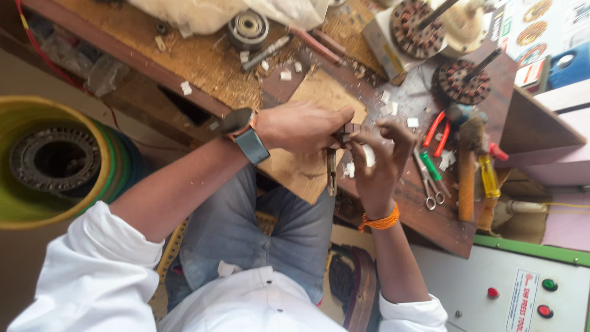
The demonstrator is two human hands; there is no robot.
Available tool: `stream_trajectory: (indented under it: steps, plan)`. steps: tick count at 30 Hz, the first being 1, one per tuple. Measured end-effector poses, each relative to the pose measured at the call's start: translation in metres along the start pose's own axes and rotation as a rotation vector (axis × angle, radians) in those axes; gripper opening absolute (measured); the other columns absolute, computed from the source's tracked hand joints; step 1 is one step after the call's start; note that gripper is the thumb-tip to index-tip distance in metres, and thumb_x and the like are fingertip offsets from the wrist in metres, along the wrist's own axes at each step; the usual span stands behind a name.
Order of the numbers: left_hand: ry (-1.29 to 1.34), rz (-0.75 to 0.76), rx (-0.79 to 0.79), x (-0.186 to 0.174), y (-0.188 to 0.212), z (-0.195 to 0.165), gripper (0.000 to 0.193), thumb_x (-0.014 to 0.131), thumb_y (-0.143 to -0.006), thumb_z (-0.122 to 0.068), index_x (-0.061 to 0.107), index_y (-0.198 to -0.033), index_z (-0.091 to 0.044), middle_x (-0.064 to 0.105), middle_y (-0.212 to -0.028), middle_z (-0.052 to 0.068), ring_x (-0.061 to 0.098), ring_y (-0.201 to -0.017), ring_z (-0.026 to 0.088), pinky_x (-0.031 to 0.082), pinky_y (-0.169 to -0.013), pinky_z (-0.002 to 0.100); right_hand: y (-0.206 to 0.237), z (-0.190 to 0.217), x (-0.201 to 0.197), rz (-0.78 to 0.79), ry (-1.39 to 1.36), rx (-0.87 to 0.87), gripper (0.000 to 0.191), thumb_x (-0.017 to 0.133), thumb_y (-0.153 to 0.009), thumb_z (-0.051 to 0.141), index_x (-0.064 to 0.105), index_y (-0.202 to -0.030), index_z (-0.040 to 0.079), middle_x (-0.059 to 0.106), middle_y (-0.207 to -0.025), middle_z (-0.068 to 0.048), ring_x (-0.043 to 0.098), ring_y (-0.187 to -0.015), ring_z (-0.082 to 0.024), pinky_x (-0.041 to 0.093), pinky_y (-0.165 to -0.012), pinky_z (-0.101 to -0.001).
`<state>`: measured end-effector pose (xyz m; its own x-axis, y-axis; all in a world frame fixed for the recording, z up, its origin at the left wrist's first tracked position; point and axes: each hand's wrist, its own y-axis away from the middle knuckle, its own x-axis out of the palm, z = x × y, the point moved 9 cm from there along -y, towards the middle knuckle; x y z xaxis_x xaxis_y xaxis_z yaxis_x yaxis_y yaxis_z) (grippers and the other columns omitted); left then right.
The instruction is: The person inserts small white rectangular pieces into slots on a circular motor rotor using a green-handled screwdriver to press them in. The person repeats this process for multiple slots around the rotor.
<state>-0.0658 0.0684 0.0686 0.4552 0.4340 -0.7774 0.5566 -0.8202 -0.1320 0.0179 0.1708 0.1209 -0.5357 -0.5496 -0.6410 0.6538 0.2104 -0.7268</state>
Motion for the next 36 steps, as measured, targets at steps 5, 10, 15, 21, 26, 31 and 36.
stream_trajectory:
  steps: [5, 10, 15, 21, 26, 31, 36]
  plan:
    - [0.111, -0.144, 0.098, -0.002, 0.020, -0.005, 0.044, 0.074, -0.089, -0.026, 0.056, -0.126, -0.010, 0.072, -0.108, 0.015, 0.069, -0.102, 0.037, 0.052, -0.081, 0.051, 0.020, -0.032, 0.020, 0.206, -0.482, 0.456, 0.058, 0.086, -0.084, 0.024, 0.062, -0.133, 0.005, 0.059, -0.133, -0.009, 0.061, -0.116, -0.022, 0.055, -0.097, -0.0344]
    - [0.227, -0.533, 0.092, -0.003, 0.056, -0.014, 0.055, 0.083, -0.087, -0.030, 0.058, -0.132, -0.009, 0.066, -0.115, 0.013, 0.069, -0.106, 0.033, 0.055, -0.091, 0.044, 0.028, -0.027, 0.030, 0.247, -0.469, 0.469, 0.051, 0.083, -0.090, 0.018, 0.066, -0.135, 0.004, 0.071, -0.127, -0.011, 0.068, -0.119, -0.021, 0.055, -0.102, -0.0342]
    - [0.268, -0.733, 0.069, 0.009, 0.076, -0.012, 0.051, 0.084, -0.089, -0.029, 0.059, -0.129, -0.009, 0.066, -0.122, 0.010, 0.066, -0.117, 0.033, 0.053, -0.101, 0.044, 0.025, -0.017, 0.029, 0.284, -0.469, 0.420, 0.049, 0.083, -0.086, 0.013, 0.070, -0.132, 0.004, 0.075, -0.123, -0.010, 0.065, -0.115, -0.024, 0.055, -0.098, -0.0352]
    - [0.279, -0.751, 0.086, 0.022, 0.080, -0.009, 0.045, 0.081, -0.091, -0.027, 0.061, -0.126, -0.008, 0.065, -0.119, 0.011, 0.063, -0.116, 0.032, 0.051, -0.101, 0.044, 0.026, -0.008, 0.025, 0.310, -0.474, 0.367, 0.044, 0.082, -0.084, 0.010, 0.071, -0.126, 0.004, 0.074, -0.126, -0.009, 0.065, -0.117, -0.026, 0.053, -0.103, -0.0374]
    - [0.252, -0.778, 0.108, 0.025, 0.081, -0.013, 0.040, 0.080, -0.092, -0.028, 0.061, -0.121, -0.008, 0.065, -0.116, 0.011, 0.063, -0.111, 0.031, 0.051, -0.099, 0.044, 0.032, -0.007, 0.022, 0.287, -0.461, 0.386, 0.040, 0.081, -0.084, 0.001, 0.071, -0.122, 0.004, 0.074, -0.123, -0.010, 0.066, -0.119, -0.027, 0.051, -0.106, -0.0374]
    - [0.256, -0.766, 0.082, 0.030, 0.079, -0.012, 0.038, 0.081, -0.090, -0.028, 0.062, -0.115, -0.007, 0.065, -0.110, 0.011, 0.062, -0.106, 0.031, 0.050, -0.096, 0.043, 0.043, -0.004, 0.019, 0.246, -0.441, 0.450, 0.038, 0.079, -0.084, 0.000, 0.070, -0.121, 0.003, 0.072, -0.123, -0.010, 0.065, -0.121, -0.027, 0.051, -0.106, -0.0363]
    - [0.248, -0.702, 0.137, 0.030, 0.079, -0.011, 0.039, 0.082, -0.091, -0.026, 0.063, -0.120, -0.010, 0.068, -0.118, 0.009, 0.064, -0.115, 0.029, 0.049, -0.104, 0.042, 0.050, -0.004, 0.018, 0.198, -0.472, 0.521, 0.039, 0.082, -0.084, 0.001, 0.071, -0.121, 0.003, 0.073, -0.123, -0.012, 0.067, -0.120, -0.025, 0.052, -0.106, -0.0359]
